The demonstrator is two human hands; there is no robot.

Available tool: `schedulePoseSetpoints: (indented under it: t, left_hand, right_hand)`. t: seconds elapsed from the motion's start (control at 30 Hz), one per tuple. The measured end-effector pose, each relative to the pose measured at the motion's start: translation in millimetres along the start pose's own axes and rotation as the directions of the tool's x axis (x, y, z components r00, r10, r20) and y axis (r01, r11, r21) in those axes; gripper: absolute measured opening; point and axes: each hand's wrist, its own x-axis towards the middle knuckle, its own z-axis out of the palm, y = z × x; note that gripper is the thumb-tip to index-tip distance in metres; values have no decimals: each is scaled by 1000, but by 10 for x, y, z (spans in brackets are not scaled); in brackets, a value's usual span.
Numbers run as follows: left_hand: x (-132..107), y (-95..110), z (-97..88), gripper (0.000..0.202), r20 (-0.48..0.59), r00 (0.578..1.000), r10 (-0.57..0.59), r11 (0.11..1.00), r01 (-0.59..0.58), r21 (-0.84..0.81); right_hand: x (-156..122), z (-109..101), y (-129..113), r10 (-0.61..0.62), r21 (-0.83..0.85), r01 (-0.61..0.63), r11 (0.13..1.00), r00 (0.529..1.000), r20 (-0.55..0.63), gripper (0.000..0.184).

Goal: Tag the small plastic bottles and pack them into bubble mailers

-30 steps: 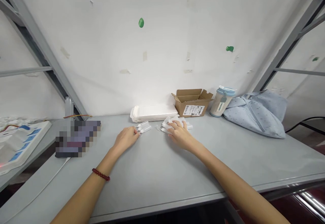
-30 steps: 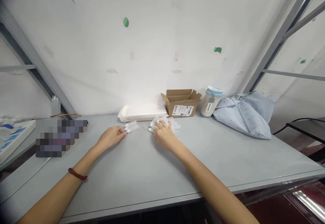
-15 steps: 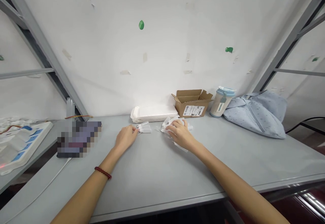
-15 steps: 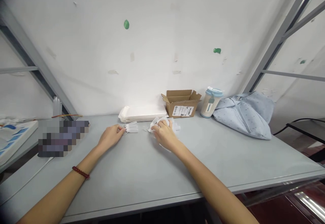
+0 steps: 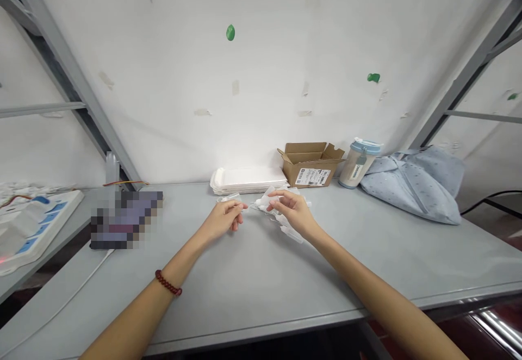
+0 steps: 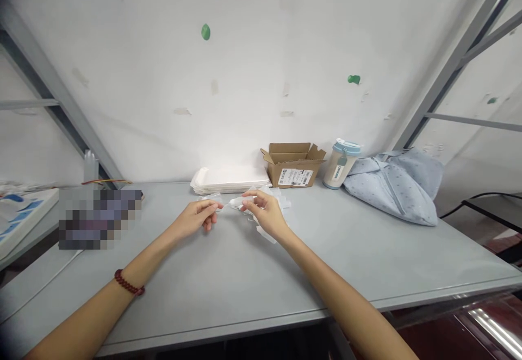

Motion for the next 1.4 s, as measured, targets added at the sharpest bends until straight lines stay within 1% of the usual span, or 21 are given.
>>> schedulePoseSetpoints:
  t: [0.07, 0.2, 0.3, 0.4, 0.57, 0.67, 0.83, 1.27, 1.4]
  left_hand:
    - [-8, 14, 9, 32, 9, 1000, 1, 999, -1, -35]
    - [-32, 43, -14, 37, 28, 997, -68, 985, 71, -155]
    - [-59, 64, -32, 44, 92, 992, -91, 966, 110, -235]
    - [-70, 63, -37, 40, 138, 985, -105, 961, 136, -241]
    - [-60, 36, -39, 33, 147, 985, -88, 962, 122, -245]
    - [-64, 36, -36, 33, 170, 983, -67, 940, 119, -319]
    - [-83, 55, -23, 30, 209, 977, -33, 891, 124, -437]
    - [-83, 41, -1, 30, 233, 972, -43, 883, 146, -447]
    - [-82, 31, 6, 30, 220, 975, -42, 894, 135, -427]
  right_hand:
    - [0, 1, 0, 17, 31, -18, 999, 1000, 20, 32]
    - [3, 13, 30, -24, 39, 23, 999, 999, 38, 30]
    - [6, 25, 53, -40, 29, 38, 999, 998, 41, 30]
    - [7, 26, 60, -55, 6, 54, 999, 998, 25, 28]
    - [-2, 24, 33, -69, 10, 69, 998, 998, -1, 26]
    - [-10, 35, 18, -59, 36, 59, 998, 998, -6, 27]
    - [-11, 45, 39, -94, 87, 91, 992, 995, 38, 25]
    - [-23, 58, -26, -84, 83, 80, 993, 996, 44, 27]
    - [-26, 53, -19, -75, 69, 71, 995, 995, 60, 26]
